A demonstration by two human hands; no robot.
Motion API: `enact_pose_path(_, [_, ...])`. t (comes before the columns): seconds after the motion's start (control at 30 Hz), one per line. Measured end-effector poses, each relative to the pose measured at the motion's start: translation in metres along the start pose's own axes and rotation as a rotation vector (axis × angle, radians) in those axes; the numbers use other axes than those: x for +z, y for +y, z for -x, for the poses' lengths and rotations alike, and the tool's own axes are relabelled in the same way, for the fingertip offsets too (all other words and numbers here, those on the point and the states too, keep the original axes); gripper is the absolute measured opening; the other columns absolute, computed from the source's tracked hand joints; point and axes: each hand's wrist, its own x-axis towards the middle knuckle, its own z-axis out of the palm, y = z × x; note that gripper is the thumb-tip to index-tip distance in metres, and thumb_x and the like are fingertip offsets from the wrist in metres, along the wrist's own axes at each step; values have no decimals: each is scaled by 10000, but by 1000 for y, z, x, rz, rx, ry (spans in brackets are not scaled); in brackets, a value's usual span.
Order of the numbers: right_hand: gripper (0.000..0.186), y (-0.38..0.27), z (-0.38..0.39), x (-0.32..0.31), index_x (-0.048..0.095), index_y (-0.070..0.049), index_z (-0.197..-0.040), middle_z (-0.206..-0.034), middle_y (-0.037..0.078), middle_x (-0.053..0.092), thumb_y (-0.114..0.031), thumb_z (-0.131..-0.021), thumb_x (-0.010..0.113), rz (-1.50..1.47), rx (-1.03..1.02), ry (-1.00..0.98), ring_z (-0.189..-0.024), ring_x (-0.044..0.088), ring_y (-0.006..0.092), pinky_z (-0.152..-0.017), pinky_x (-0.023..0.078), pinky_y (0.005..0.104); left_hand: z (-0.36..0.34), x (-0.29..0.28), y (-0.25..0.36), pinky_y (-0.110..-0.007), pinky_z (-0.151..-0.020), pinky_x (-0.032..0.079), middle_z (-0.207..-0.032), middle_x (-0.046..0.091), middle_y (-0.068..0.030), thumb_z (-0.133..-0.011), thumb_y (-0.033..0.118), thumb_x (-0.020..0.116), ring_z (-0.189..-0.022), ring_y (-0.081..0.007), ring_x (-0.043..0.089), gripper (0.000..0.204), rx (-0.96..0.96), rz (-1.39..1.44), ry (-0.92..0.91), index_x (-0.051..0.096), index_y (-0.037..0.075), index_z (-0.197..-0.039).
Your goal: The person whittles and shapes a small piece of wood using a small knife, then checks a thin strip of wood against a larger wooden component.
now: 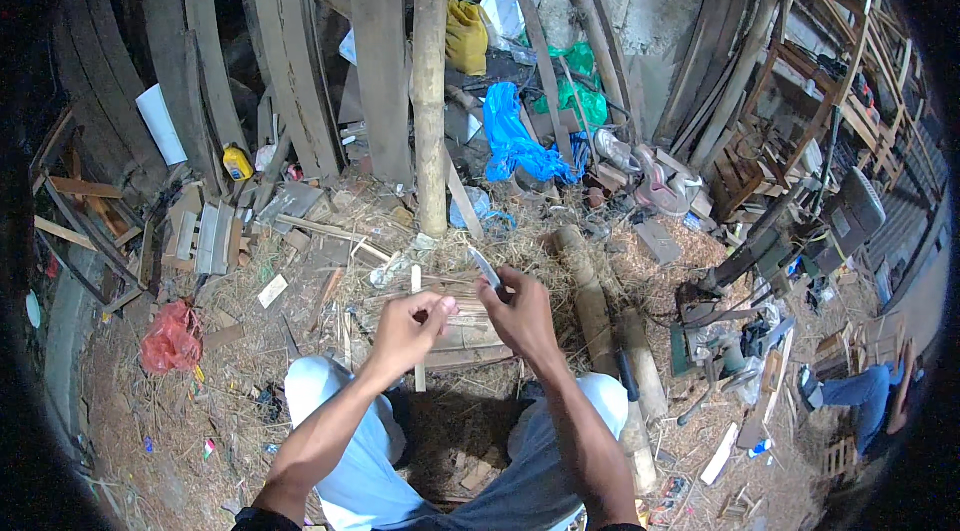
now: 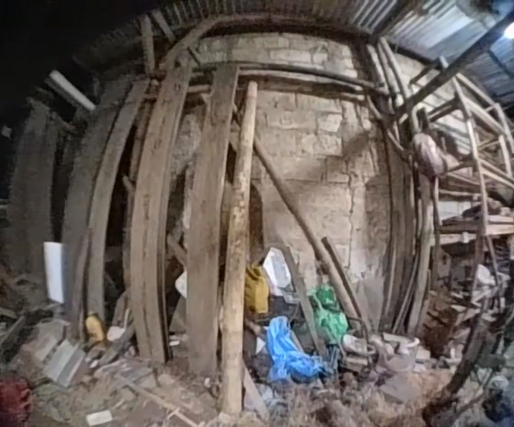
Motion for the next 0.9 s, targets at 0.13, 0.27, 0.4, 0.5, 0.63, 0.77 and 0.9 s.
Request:
enact_pose_path(0.13, [307, 0, -1, -13, 640, 55, -934, -641, 106, 607, -233, -827, 638, 19, -48, -27, -551, 494, 95, -524, 415, 297, -3, -5, 10, -357, -740, 487, -884, 669, -97, -862, 167, 613, -891, -238, 614, 171, 441, -391, 268, 667, 49, -973])
enact_pose_path(0.27, [252, 11, -4, -18, 640, 48, -936, -665, 64, 616, -190, -854, 622, -104, -106, 7, -595, 504, 61, -532, 409, 261, -14, -8, 0, -301, -671, 512, -877, 671, -98, -881, 124, 591, -847, -168, 633, 183, 468, -470, 227, 655, 42, -1031])
enact_pose_path(0.4, [212, 6, -6, -24, 639, 45, -924, -710, 43, 624, -158, -871, 613, -156, -82, 62, -660, 536, 52, -582, 424, 242, -2, 7, -5, -260, -572, 478, -846, 665, -94, -905, 138, 570, -673, -128, 609, 182, 161, -60, 25, 647, 29, -1027])
enact_pose_path(0.5, [213, 9, -9, -24, 640, 42, -906, -724, 35, 627, -167, -872, 621, -180, -64, 93, -678, 540, 52, -601, 429, 240, 5, 17, 6, -276, -603, 468, -816, 646, -75, -886, 130, 592, -689, -131, 590, 159, 81, 8, 38, 652, 34, -998])
enact_pose_path(0.63, [206, -2, -4, -26, 645, 32, -898, -728, 20, 623, -171, -875, 624, -264, -29, 99, -691, 545, 57, -615, 432, 237, 6, 17, 10, -308, -663, 471, -924, 641, -83, -865, 118, 613, -767, -183, 594, 153, 407, -272, 269, 642, 44, -996])
enact_pose_path(0.77, [199, -7, -3, -29, 645, 15, -910, -722, -3, 610, -180, -883, 615, -268, 3, 36, -650, 517, 49, -577, 406, 223, 3, 17, 11, -324, -675, 471, -1027, 636, -95, -872, 119, 610, -791, -212, 591, 177, 423, -223, 242, 616, 40, -1030])
enact_pose_path(0.9, [203, -4, -5, -30, 638, 2, -874, -685, -36, 565, -197, -889, 607, -295, 72, 35, -595, 441, 28, -518, 340, 212, 6, 16, 12, -262, -624, 462, -845, 662, -67, -873, 117, 617, -683, -113, 580, 149, 90, 33, 90, 641, 21, -984])
